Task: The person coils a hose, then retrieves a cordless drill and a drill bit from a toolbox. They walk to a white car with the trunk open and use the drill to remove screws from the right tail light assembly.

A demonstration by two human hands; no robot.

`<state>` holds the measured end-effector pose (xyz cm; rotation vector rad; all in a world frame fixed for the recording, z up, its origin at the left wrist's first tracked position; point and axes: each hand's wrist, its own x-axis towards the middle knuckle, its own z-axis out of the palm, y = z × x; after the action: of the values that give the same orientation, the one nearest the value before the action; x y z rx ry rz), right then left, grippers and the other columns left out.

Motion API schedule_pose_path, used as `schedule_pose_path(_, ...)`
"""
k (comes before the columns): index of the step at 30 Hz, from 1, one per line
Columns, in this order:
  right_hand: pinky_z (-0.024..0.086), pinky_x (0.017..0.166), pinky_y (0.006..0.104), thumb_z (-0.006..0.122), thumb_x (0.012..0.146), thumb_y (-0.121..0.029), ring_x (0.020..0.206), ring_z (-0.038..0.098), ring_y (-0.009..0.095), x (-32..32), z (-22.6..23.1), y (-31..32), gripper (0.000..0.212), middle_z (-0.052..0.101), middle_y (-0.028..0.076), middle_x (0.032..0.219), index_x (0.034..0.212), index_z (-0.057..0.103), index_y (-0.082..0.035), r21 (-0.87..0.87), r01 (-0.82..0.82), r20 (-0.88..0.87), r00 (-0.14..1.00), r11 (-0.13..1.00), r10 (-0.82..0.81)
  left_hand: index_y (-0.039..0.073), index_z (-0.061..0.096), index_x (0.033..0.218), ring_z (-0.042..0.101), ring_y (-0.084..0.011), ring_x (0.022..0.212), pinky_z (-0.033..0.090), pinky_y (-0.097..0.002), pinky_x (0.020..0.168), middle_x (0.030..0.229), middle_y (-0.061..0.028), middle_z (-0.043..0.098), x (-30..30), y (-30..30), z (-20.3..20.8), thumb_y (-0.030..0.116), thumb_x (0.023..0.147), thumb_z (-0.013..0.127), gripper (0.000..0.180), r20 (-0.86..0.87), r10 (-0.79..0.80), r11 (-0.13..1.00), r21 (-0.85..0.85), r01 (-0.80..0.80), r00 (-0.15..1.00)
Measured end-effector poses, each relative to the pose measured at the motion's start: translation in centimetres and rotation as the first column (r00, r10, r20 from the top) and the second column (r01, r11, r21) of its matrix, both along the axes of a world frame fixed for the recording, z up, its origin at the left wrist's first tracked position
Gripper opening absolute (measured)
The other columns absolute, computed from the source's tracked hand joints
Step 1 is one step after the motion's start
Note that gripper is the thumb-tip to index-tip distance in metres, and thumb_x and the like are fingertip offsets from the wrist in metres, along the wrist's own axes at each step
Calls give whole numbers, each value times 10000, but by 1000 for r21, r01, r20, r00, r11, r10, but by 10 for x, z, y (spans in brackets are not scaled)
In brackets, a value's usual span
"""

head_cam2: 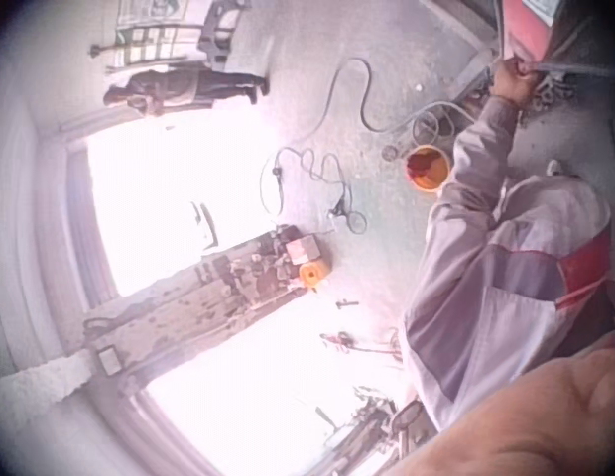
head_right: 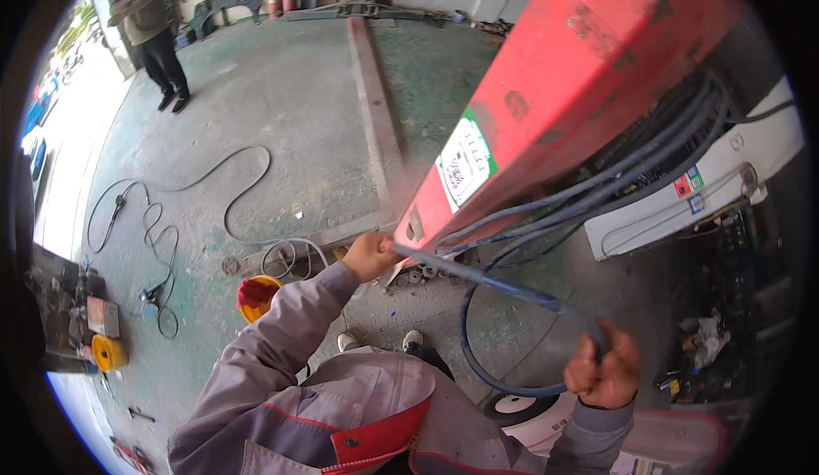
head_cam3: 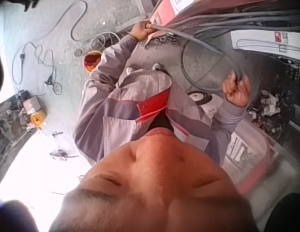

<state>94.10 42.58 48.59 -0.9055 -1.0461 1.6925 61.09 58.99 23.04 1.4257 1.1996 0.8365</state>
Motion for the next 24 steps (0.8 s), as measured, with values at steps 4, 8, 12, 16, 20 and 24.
schedule_pose_path(4,422,529,332,692,943,-247,516,457,164,42,-33,0,331,473,42,682,1063,511,3,-132,-25,430,899,991,80,7,697,767,654,-311,633,504,-422,636,668,-152,657,7,-19,-17,498,853,747,500,-118,-17,995,100,29,993)
schedule_pose_path(8,501,812,443,781,844,-182,931,602,308,41,-49,14,555,604,178,1060,1275,517,46,458,0,872,-194,889,-449,28,720,740,690,-346,669,518,-449,629,690,-170,681,7,-21,57,591,875,685,580,-523,-37,985,124,119,852)
schedule_pose_path(12,438,976,501,809,777,-192,1213,507,405,-21,-59,18,736,526,224,1304,1399,480,23,617,-373,617,-317,693,-720,43,754,789,724,-342,744,567,-464,671,741,-156,717,39,-40,135,524,858,697,490,-606,-20,921,299,251,796)
schedule_pose_path(16,509,807,459,825,771,-209,958,628,359,-76,-83,25,592,615,173,1138,1272,569,-22,630,-406,744,70,662,-664,41,608,832,706,-348,659,539,-460,569,676,-111,687,75,-56,174,416,811,771,410,-634,-7,828,430,360,773)
schedule_pose_path(20,509,578,360,870,774,-241,632,636,250,-62,-68,26,381,665,112,852,996,628,-50,647,-219,759,271,730,-592,47,586,859,690,-321,607,522,-426,536,646,-104,657,67,-63,144,415,762,853,465,-427,-86,716,602,354,900)
schedule_pose_path(24,483,590,305,875,806,-267,651,623,149,-35,-29,20,350,634,78,725,912,636,-35,594,-116,773,356,796,-525,45,623,926,656,-361,616,505,-431,572,667,-157,622,43,-78,44,429,823,827,448,-239,-177,857,439,269,955)
